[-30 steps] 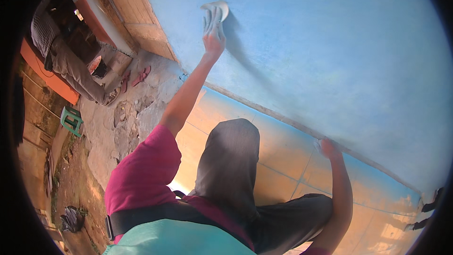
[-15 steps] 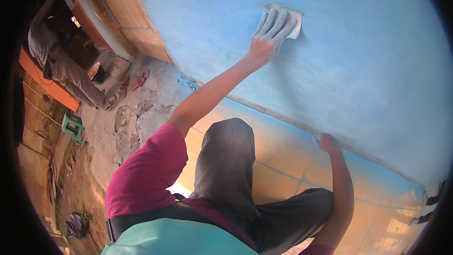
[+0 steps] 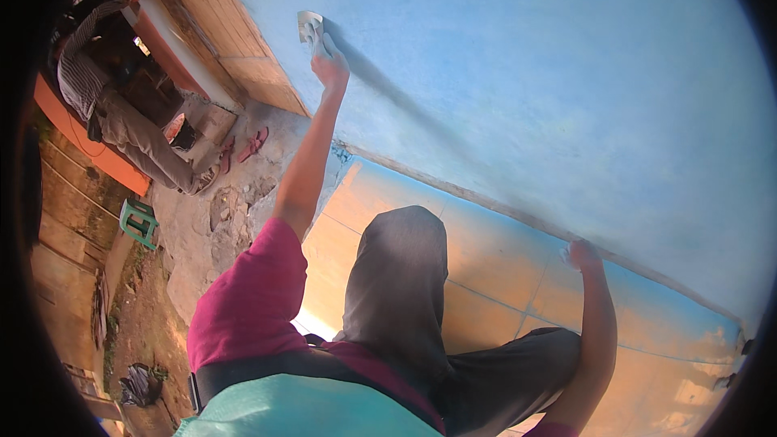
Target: The person wipes a light blue wall with cloths held in both hands, moving in broad strokes across the surface. The person occasionally shifts position and reaches toward the upper wall and window frame while continuing to wipe.
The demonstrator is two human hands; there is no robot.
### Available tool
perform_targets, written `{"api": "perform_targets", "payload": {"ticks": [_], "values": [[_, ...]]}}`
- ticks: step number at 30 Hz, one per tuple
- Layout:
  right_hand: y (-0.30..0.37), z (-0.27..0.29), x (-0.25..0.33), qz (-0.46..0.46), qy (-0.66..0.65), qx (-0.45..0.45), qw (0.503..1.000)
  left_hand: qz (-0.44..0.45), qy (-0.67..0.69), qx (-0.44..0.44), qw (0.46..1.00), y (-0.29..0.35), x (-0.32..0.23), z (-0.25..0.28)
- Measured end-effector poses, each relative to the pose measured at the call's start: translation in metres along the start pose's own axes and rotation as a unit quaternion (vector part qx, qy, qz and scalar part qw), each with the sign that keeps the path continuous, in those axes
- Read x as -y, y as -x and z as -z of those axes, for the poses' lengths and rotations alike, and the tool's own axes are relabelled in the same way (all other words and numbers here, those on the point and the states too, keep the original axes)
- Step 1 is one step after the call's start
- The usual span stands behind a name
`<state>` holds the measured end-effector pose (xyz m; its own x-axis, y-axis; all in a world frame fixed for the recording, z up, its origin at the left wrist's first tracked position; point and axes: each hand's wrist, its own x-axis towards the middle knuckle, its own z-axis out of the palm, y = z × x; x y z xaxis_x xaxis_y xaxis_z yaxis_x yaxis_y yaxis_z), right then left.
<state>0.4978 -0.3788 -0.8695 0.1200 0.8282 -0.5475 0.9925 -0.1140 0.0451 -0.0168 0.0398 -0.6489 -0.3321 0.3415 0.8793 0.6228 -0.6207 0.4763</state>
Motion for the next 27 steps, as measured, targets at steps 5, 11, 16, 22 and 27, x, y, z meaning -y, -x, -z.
{"api": "perform_targets", "payload": {"ticks": [5, 11, 16, 22, 27], "values": [[-0.018, -0.003, 0.014, 0.032, -0.019, -0.023, 0.999, -0.095, 0.054, 0.021, 0.994, 0.009, -0.072, -0.020], [-0.020, 0.008, 0.027, 0.050, -0.067, -0.074, 0.994, -0.315, 0.114, 0.123, 0.934, 0.043, -0.183, -0.029], [0.001, 0.015, 0.016, 0.007, -0.085, -0.053, 0.995, -0.351, 0.087, 0.132, 0.923, 0.038, -0.156, -0.032], [-0.012, -0.025, -0.017, 0.020, -0.019, -0.050, 0.998, -0.203, -0.001, 0.050, 0.978, 0.023, -0.064, -0.012], [-0.023, -0.025, -0.011, 0.003, -0.015, -0.051, 0.999, -0.164, 0.010, 0.042, 0.986, 0.046, -0.078, -0.018]]}}
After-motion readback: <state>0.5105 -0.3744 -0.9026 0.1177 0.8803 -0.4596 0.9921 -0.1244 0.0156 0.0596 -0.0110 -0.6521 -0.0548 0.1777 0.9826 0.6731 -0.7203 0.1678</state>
